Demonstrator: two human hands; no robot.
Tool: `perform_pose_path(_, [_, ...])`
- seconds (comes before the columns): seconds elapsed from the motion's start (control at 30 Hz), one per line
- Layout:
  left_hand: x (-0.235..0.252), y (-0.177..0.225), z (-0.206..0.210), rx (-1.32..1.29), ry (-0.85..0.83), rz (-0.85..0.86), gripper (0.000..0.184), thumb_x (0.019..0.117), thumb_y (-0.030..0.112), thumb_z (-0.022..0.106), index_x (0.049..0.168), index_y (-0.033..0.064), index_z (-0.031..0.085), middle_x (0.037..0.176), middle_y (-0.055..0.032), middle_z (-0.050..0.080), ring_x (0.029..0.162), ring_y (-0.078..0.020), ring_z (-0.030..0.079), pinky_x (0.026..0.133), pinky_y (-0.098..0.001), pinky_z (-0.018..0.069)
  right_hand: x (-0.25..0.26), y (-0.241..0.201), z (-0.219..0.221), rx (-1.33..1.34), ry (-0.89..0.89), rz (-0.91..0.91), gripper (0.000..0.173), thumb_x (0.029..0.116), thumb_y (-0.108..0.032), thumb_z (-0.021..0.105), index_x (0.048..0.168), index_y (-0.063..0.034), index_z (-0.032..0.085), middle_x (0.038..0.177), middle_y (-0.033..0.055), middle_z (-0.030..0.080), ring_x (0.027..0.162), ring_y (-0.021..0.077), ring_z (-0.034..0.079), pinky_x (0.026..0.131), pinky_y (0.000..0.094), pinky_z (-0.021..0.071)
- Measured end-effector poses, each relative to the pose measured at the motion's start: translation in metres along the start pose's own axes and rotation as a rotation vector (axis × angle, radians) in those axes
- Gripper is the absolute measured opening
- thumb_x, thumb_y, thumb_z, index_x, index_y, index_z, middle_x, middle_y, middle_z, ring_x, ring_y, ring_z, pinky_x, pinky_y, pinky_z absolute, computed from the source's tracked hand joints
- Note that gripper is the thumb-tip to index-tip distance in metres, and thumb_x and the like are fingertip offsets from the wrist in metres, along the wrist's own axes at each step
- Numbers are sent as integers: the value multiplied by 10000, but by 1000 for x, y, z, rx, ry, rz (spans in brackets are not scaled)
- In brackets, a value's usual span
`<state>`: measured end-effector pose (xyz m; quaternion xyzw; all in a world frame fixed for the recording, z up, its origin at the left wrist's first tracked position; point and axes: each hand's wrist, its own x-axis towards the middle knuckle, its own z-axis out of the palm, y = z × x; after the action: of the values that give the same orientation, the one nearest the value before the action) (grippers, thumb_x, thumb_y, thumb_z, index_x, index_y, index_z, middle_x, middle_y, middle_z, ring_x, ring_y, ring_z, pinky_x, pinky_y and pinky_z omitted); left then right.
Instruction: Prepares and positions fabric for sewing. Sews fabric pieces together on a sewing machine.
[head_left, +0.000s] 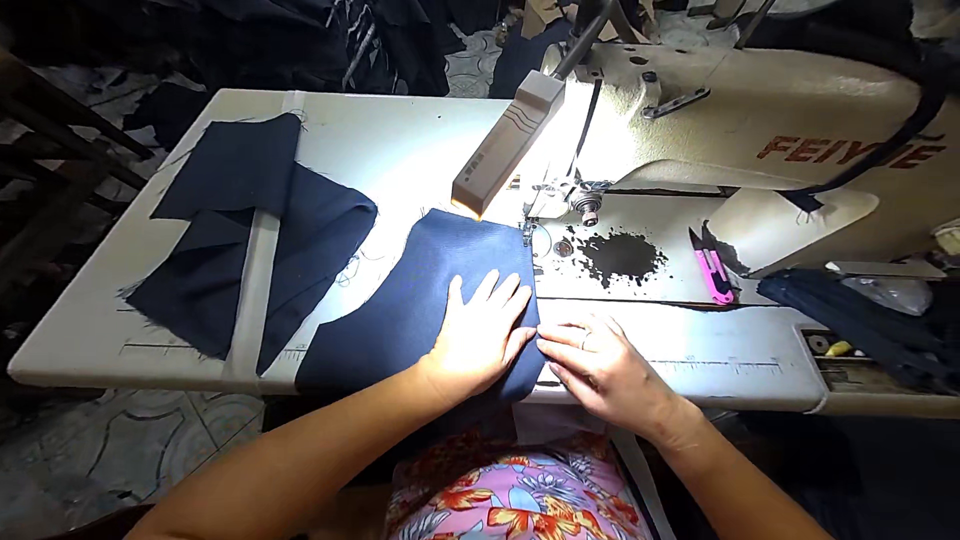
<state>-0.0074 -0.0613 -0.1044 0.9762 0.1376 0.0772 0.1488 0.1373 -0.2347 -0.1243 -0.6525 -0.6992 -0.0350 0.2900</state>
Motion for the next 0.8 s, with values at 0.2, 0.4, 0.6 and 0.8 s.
perform_pose_path(0.2, [1, -12, 6, -18, 66, 50, 519, 1061, 438, 401, 1439, 144, 603, 1522, -83, 549, 1481, -359, 412, 1105, -802, 195, 6, 13, -5, 9, -37, -84, 319, 980, -167, 518, 1138, -112, 790, 1230, 43, 746, 1174, 251, 663, 992, 443, 497])
perform_pose_path(0.4, [17, -23, 3, 2, 40, 64, 524, 1056, 443, 404, 1450, 154, 593, 1533, -84, 535, 1487, -358, 401, 1108, -792, 202, 21, 20, -3, -38, -31, -87, 327, 936, -129, 517, 1096, -112, 801, 1200, 52, 754, 1107, 261, 683, 935, 448, 511])
perform_pose_path(0.6, [34, -35, 1, 6, 48, 83, 543, 1045, 448, 413, 1452, 127, 579, 1543, -102, 517, 1491, -372, 386, 1103, -804, 186, 36, 25, -2, -103, -35, -81, 320, 915, -119, 529, 1078, -84, 802, 1170, 80, 759, 1057, 276, 709, 934, 490, 517])
perform_pose_path(0.8, [50, -48, -2, -37, 15, 88, 550, 1045, 460, 438, 1441, 104, 573, 1556, -103, 497, 1503, -365, 365, 1122, -792, 163, 51, 34, -4, -104, -73, -75, 309, 895, -105, 550, 1082, -60, 791, 1179, 105, 748, 1120, 304, 691, 961, 518, 511])
